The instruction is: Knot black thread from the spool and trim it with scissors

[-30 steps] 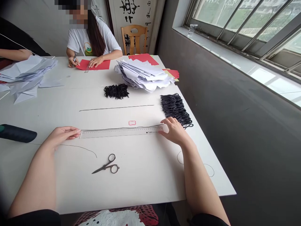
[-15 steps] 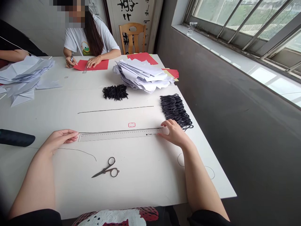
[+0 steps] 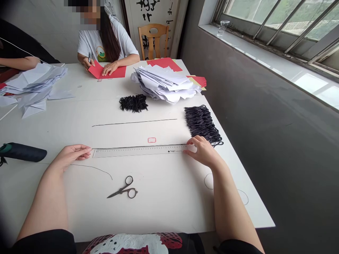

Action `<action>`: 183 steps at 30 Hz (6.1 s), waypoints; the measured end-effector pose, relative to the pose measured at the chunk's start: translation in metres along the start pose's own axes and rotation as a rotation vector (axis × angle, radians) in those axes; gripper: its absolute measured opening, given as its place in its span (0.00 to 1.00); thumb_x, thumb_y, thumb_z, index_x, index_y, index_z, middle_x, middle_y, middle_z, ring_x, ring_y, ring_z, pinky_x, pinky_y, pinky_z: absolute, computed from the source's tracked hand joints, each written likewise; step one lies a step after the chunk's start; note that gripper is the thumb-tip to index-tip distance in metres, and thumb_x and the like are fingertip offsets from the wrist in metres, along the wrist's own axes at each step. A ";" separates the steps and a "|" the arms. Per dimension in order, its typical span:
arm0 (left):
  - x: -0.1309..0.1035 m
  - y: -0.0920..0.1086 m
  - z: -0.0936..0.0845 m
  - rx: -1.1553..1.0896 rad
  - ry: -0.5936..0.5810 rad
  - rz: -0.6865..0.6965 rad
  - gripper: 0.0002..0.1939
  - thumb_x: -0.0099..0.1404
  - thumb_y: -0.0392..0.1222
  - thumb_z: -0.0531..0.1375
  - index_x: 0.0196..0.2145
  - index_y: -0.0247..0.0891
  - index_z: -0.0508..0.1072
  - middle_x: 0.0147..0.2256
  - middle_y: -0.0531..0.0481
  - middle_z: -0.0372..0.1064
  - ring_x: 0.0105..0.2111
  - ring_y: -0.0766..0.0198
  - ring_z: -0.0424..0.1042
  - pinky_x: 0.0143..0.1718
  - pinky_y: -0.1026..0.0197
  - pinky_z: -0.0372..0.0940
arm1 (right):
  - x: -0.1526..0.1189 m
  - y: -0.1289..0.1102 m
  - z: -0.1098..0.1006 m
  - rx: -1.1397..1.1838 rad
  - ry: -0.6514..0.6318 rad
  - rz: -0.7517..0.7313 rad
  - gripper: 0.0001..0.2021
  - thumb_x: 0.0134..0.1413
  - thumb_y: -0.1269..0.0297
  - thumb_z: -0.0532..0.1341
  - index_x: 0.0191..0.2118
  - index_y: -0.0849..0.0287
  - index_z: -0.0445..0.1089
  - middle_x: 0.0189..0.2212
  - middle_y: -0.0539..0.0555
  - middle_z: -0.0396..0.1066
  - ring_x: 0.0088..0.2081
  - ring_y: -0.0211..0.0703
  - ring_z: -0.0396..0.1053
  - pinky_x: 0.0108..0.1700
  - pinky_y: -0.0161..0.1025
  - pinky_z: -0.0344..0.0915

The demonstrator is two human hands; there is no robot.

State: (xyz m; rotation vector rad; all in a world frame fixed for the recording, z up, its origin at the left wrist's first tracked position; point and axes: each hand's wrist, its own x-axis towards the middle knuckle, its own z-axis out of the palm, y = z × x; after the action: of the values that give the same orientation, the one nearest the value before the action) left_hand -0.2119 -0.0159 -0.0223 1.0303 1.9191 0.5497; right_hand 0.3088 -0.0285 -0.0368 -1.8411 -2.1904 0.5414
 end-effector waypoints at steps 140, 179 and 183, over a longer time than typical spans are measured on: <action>-0.017 0.132 0.137 0.213 -0.320 0.774 0.12 0.64 0.50 0.55 0.37 0.39 0.70 0.30 0.52 0.69 0.31 0.62 0.69 0.38 0.58 0.64 | 0.103 -0.151 0.007 -0.071 -0.180 -0.415 0.08 0.65 0.74 0.43 0.43 0.61 0.56 0.31 0.54 0.70 0.27 0.38 0.63 0.31 0.34 0.57; -0.103 0.139 0.089 0.022 -0.266 0.865 0.14 0.68 0.40 0.51 0.24 0.38 0.62 0.21 0.55 0.54 0.22 0.68 0.52 0.23 0.65 0.50 | 0.044 -0.210 -0.022 0.723 -0.252 -0.295 0.22 0.64 0.44 0.49 0.30 0.59 0.62 0.25 0.48 0.60 0.28 0.35 0.56 0.30 0.34 0.56; -0.093 0.137 0.080 -0.105 -0.443 0.773 0.16 0.69 0.47 0.52 0.25 0.39 0.62 0.19 0.57 0.45 0.19 0.69 0.45 0.20 0.64 0.44 | 0.046 -0.201 -0.035 0.826 -0.364 -0.299 0.22 0.61 0.45 0.54 0.27 0.59 0.59 0.21 0.44 0.51 0.23 0.31 0.50 0.25 0.31 0.53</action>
State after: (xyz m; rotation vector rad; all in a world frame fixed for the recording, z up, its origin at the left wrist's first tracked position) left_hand -0.0566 -0.0172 0.0760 1.6627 1.0570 0.7543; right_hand 0.1347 -0.0079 0.0769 -1.0166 -1.9126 1.5134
